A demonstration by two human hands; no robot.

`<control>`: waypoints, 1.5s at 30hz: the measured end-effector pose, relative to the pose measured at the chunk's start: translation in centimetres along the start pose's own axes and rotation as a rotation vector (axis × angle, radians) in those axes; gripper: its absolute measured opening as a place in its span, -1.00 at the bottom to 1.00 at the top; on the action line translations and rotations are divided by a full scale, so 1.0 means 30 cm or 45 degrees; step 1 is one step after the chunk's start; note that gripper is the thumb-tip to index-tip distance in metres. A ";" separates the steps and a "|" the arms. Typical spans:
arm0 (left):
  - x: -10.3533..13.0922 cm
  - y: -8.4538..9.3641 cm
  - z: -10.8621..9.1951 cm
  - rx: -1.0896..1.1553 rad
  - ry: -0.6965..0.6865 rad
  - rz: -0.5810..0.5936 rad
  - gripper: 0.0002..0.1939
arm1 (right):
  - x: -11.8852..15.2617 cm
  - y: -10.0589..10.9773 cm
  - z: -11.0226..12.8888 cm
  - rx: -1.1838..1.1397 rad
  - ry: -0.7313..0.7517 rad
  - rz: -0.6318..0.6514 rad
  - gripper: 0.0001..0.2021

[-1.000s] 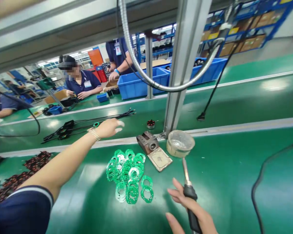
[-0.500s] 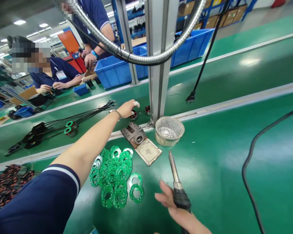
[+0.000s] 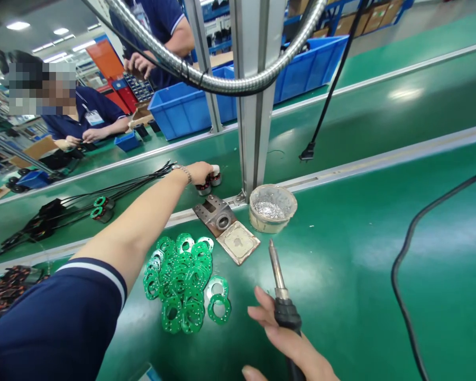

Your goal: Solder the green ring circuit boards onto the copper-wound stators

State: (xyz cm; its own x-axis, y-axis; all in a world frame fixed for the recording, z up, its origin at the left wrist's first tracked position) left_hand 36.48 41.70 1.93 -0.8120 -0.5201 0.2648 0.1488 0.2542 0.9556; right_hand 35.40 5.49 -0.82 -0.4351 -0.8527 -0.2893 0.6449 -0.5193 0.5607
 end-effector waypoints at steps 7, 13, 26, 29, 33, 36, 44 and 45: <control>0.159 0.011 0.120 0.119 0.123 -0.194 -0.63 | -0.032 0.052 0.079 0.143 0.078 -0.028 -0.52; 0.641 0.104 0.232 0.144 0.374 -0.348 -0.70 | -0.041 0.043 0.165 0.273 0.298 0.003 -0.68; 1.706 -0.391 0.218 0.427 0.950 -0.267 -0.74 | -0.025 -0.203 0.121 0.412 0.708 0.195 -0.71; 1.748 -0.374 0.224 0.468 0.956 -0.451 -0.63 | -0.033 -0.217 0.102 0.402 0.736 0.171 -0.72; 1.816 -0.379 0.177 0.568 0.980 -0.561 -0.63 | -0.017 -0.196 0.112 0.468 0.831 0.210 -0.68; 1.794 -0.410 0.082 0.717 0.864 -0.553 -0.61 | 0.041 -0.200 0.159 0.481 0.998 0.258 -0.66; 1.545 -0.457 -0.137 0.877 0.441 -0.356 -0.73 | 0.171 -0.252 0.255 0.522 0.955 0.344 -0.73; 1.546 -0.461 -0.133 0.957 0.406 -0.391 -0.71 | 0.176 -0.237 0.261 0.513 0.932 0.297 -0.75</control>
State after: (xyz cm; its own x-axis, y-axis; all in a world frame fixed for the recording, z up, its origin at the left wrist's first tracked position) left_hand -0.99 10.80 1.50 -0.5418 -0.8288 0.1399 -0.5541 0.4773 0.6820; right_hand 23.60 5.12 -0.26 0.2840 -0.8292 -0.4815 0.3349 -0.3847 0.8601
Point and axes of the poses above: each hand's wrist, its own x-axis away from the middle knuckle, its own y-axis out of the back of the hand, z = x × y, the point moved 7 cm from there along -x, towards the middle knuckle, and after that the axes turned 11 degrees about x, right-handed, at the moved point
